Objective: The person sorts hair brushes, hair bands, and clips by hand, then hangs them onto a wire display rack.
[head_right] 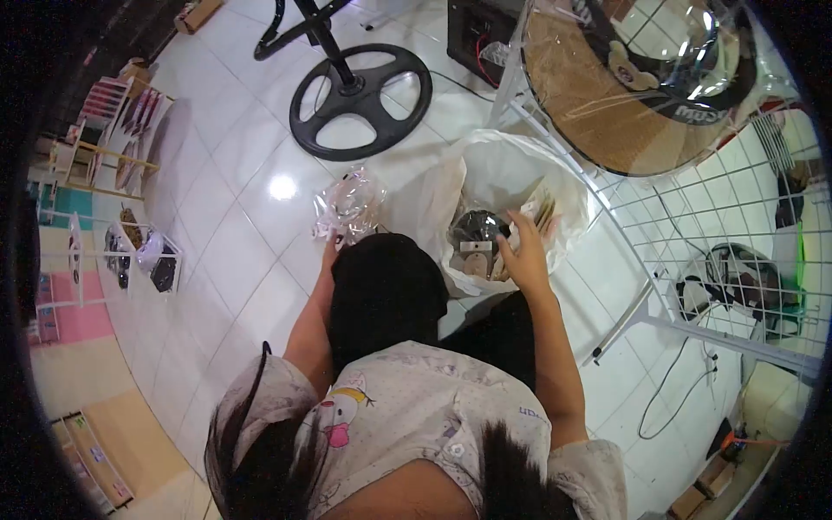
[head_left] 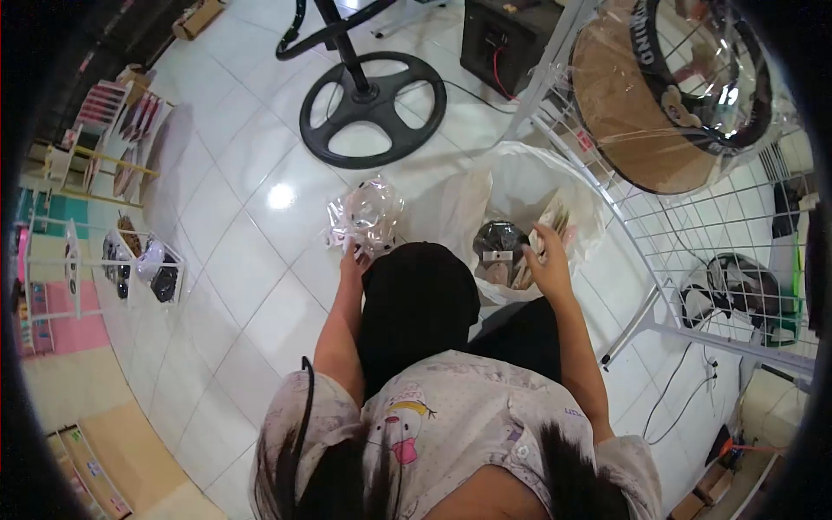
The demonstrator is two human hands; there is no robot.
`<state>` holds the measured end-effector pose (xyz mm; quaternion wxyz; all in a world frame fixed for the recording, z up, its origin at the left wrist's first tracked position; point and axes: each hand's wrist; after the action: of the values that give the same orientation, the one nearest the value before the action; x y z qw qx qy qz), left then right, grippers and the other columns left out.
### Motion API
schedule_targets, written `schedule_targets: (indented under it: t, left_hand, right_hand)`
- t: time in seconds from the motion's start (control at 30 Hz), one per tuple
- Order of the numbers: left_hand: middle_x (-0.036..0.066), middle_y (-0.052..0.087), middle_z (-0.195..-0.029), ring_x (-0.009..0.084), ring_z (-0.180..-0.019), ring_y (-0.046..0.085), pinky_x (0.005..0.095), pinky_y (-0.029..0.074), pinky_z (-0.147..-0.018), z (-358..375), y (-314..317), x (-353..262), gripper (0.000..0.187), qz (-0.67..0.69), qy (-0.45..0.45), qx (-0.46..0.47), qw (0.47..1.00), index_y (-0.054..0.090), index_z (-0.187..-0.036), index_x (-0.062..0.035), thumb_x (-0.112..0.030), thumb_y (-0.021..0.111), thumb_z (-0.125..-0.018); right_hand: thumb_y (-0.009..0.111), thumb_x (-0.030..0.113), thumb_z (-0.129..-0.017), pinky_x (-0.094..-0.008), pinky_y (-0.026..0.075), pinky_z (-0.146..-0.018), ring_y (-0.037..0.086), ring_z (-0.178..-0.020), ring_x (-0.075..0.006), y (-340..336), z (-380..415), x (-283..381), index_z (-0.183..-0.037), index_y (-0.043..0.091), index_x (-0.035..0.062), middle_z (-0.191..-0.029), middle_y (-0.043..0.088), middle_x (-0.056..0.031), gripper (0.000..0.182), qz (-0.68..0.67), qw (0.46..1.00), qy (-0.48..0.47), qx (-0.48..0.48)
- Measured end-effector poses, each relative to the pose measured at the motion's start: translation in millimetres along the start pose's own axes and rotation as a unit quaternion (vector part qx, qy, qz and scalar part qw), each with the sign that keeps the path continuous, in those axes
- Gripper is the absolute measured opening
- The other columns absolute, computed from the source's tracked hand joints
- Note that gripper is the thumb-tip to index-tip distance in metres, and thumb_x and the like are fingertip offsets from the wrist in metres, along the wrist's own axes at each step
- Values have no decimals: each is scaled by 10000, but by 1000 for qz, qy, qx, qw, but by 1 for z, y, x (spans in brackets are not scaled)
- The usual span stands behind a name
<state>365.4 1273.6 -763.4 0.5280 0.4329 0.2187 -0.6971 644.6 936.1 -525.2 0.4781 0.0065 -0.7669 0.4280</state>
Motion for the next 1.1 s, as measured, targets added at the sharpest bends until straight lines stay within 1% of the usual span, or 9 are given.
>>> schedule_targets:
  t: [0.2, 0.33, 0.47, 0.6, 0.7, 0.9, 1.0, 1.07, 1.1]
  left_hand:
    - [27, 469, -1218, 234, -1190, 403, 457, 333, -978, 2, 41, -27, 452, 256, -160, -36, 953, 500, -1191, -142, -353, 667, -828]
    - [58, 365, -1385, 261, -1267, 335, 452, 339, -973, -6, 63, -39, 552, 295, -166, -57, 939, 464, -1256, -135, -391, 678, -816]
    - [119, 512, -1256, 307, -1131, 506, 483, 435, -887, -51, 64, -24, 548, 350, -134, -47, 926, 487, -1239, -124, -404, 686, -811]
    - [103, 608, -1058, 274, -900, 617, 399, 529, -712, -77, 60, -12, 400, 358, -135, -42, 923, 542, -1140, -67, -209, 703, -802]
    - [90, 608, -1033, 246, -876, 622, 345, 535, -662, -59, 69, -25, 359, 354, -93, -142, 920, 557, -1101, -58, -61, 689, -768]
    - [49, 626, -917, 198, -798, 617, 332, 512, -623, 30, 77, -81, 214, 167, 139, -58, 974, 601, -1012, -39, -84, 640, -806]
    - [62, 626, -955, 187, -822, 611, 326, 508, -639, 60, 74, -111, 268, 176, 87, 26, 980, 599, -1048, -23, -72, 656, -790]
    - [79, 622, -1004, 190, -851, 610, 330, 510, -645, 102, 84, -154, 335, 143, 144, 65, 977, 572, -1108, -5, -95, 660, -797]
    - [89, 618, -1030, 201, -886, 612, 347, 518, -663, 125, 90, -180, 362, 135, 190, 89, 968, 550, -1149, -1, -87, 641, -809]
  right_hand:
    - [640, 100, -830, -343, 468, -827, 609, -921, -263, -33, 47, -6, -1152, 549, -2, -1066, 615, -148, 349, -14, 997, 70, 14]
    - [640, 99, -826, -342, 479, -802, 623, -881, -258, -42, 67, -6, -1129, 571, 4, -1026, 634, -140, 326, -25, 995, 99, 14]
    - [636, 90, -817, -341, 481, -799, 626, -886, -256, -41, 71, -5, -1120, 582, 4, -1009, 642, -148, 319, 0, 995, 93, 26]
    - [633, 84, -812, -342, 482, -800, 628, -887, -261, -37, 67, 2, -1103, 590, -1, -999, 647, -155, 306, 5, 993, 108, 48]
    - [632, 81, -810, -342, 482, -798, 627, -884, -269, -37, 62, 6, -1088, 596, -3, -985, 649, -155, 292, 1, 993, 104, 59]
    - [632, 78, -809, -351, 475, -810, 617, -896, -295, -33, 21, 53, -1048, 610, -2, -961, 646, -146, 253, -9, 1000, -12, 11]
    - [633, 95, -814, -359, 457, -849, 597, -959, -307, -22, -12, 80, -1076, 603, 6, -1010, 629, -155, 277, -71, 994, -73, 27]
    - [683, 184, -787, -398, 395, -964, 485, -1153, -362, -21, -32, 112, -1152, 568, 18, -1259, 491, -208, 417, -130, 984, -110, 53]
    - [750, 233, -755, -404, 359, -1026, 376, -1284, -303, -11, -42, 116, -1301, 461, 90, -1401, 350, -131, 634, -95, 989, -101, 61]
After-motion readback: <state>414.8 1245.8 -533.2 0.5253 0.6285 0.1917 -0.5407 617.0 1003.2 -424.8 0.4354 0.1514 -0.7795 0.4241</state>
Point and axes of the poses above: each hand's wrist, its own z-axis away from the middle knuckle, its own y-axis out of the palm, x = y × z
